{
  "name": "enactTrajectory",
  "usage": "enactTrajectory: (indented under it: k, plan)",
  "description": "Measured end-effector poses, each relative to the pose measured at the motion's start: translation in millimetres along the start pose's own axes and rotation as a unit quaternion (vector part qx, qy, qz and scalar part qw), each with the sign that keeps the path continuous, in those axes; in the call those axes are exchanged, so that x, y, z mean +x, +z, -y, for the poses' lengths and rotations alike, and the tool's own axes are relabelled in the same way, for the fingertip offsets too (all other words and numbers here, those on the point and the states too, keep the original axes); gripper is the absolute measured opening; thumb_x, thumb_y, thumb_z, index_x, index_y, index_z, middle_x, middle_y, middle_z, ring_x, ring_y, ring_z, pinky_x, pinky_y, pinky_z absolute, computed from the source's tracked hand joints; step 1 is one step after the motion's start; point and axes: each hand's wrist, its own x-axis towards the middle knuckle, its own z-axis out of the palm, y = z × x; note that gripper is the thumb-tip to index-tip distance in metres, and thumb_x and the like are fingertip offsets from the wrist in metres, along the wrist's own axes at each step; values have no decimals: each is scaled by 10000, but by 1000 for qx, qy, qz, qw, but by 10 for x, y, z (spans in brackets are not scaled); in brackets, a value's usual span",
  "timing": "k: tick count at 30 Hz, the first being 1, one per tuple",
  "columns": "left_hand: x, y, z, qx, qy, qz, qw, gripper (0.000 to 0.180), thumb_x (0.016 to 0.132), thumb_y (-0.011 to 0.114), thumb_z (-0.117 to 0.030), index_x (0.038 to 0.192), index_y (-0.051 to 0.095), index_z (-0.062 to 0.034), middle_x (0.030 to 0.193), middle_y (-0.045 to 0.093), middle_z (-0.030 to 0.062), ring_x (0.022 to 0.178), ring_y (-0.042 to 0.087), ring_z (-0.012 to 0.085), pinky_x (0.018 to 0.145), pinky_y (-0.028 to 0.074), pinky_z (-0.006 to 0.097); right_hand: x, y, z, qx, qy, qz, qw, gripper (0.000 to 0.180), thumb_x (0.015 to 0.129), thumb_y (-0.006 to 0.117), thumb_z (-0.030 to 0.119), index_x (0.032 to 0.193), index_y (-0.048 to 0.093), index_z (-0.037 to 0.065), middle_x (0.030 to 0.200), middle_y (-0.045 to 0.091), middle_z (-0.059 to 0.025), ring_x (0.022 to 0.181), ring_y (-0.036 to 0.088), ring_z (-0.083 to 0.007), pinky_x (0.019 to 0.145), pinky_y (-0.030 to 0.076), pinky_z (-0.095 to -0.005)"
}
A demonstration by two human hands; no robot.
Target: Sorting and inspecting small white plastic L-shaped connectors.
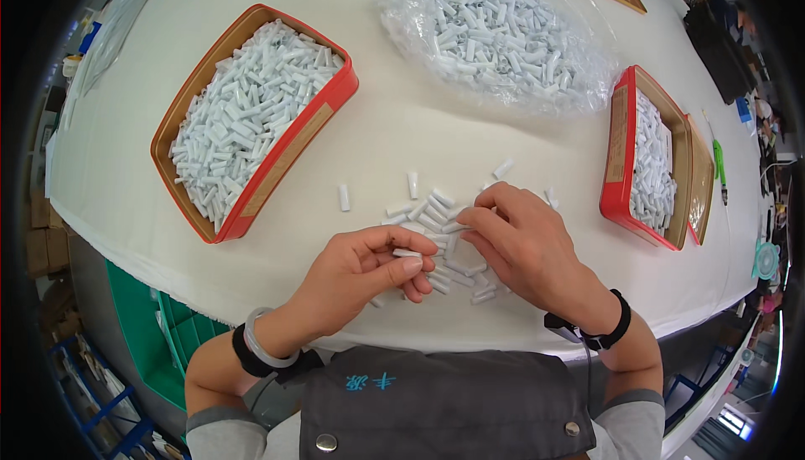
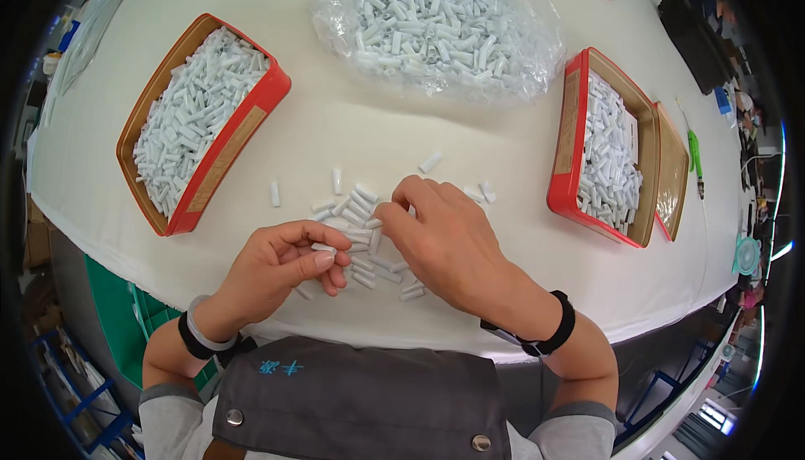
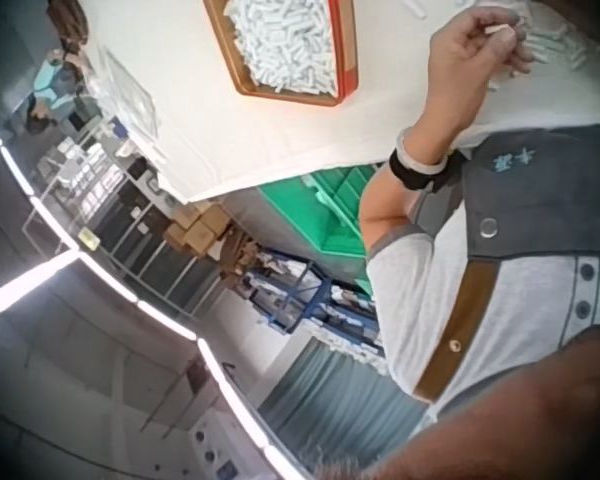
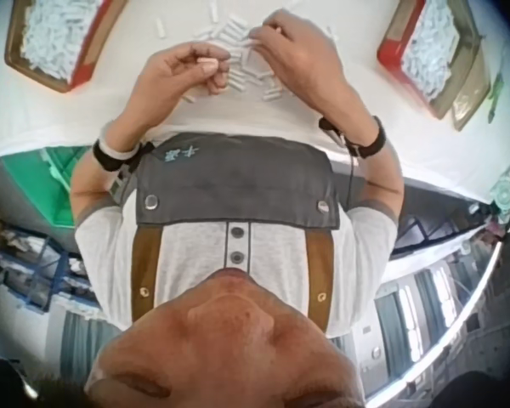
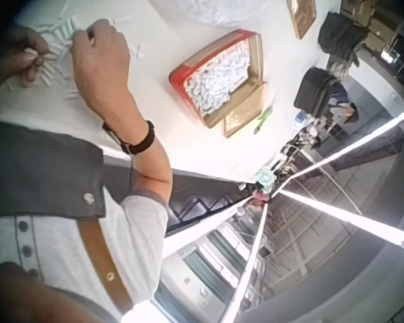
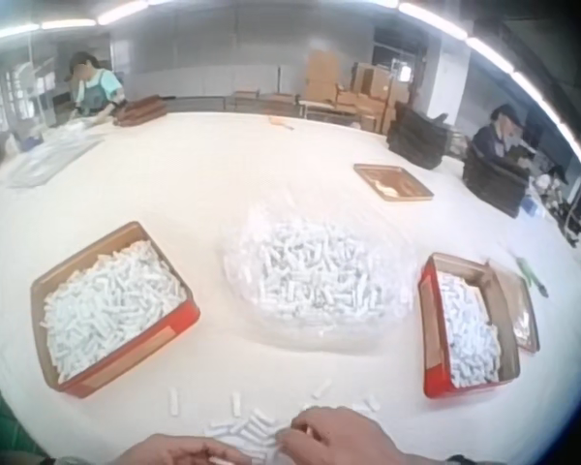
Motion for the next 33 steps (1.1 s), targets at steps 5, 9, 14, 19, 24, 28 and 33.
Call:
enactTrajectory:
  k: [5,9,14,19,24,28,33]
  plan:
    - [-74,-55,52,-65,-32,13,997,302,1043,601,-46,1319,607,76,1157,711,170,993,733,228,885,617,342,5,81,-54,-40,-23,12,999,170,806,694,16,968,646,44,905,559,-81,757,579,-260,672,450,-369]
    - [-115,-19,73,-137,-44,26,989,355,1100,510,-148,1358,564,91,1262,666,211,1124,698,278,1037,557,399,-15,-66,103,3,3,1,1000,218,775,705,17,987,663,47,888,569,-77,736,564,-253,666,433,-366]
    - [0,58,111,-252,-51,49,965,450,1136,416,-259,1383,526,101,1333,616,218,1218,645,295,1100,504,416,22,-80,219,70,-27,-4,997,281,791,699,-2,1066,688,53,937,612,-76,729,565,-257,674,443,-363]
    - [-52,28,99,-192,-59,56,978,426,1132,429,-253,1342,551,97,1258,632,189,1148,660,280,1011,533,397,147,17,-118,-17,19,18,1000,305,811,669,-30,1111,689,27,1031,624,-92,769,577,-269,700,463,-374]
    - [-111,14,109,-195,-60,53,978,431,1133,420,-252,1351,546,98,1262,632,193,1187,652,293,1048,523,406,204,-10,-145,-54,-6,31,998,147,840,670,-17,972,653,46,955,591,-88,772,565,-278,707,447,-388]
    - [-92,94,76,-228,-56,16,972,478,1137,404,-280,1397,513,105,1282,631,208,1222,649,308,1086,510,422,153,-146,122,36,0,30,999,147,824,715,12,937,637,65,897,576,-80,769,565,-275,694,437,-388]
    - [-103,60,-13,-252,-26,6,967,505,1136,402,-286,1432,478,116,1331,609,226,1211,656,307,1103,505,409,163,-132,202,110,16,19,994,227,845,754,46,1056,675,74,936,607,-86,792,581,-289,691,437,-377]
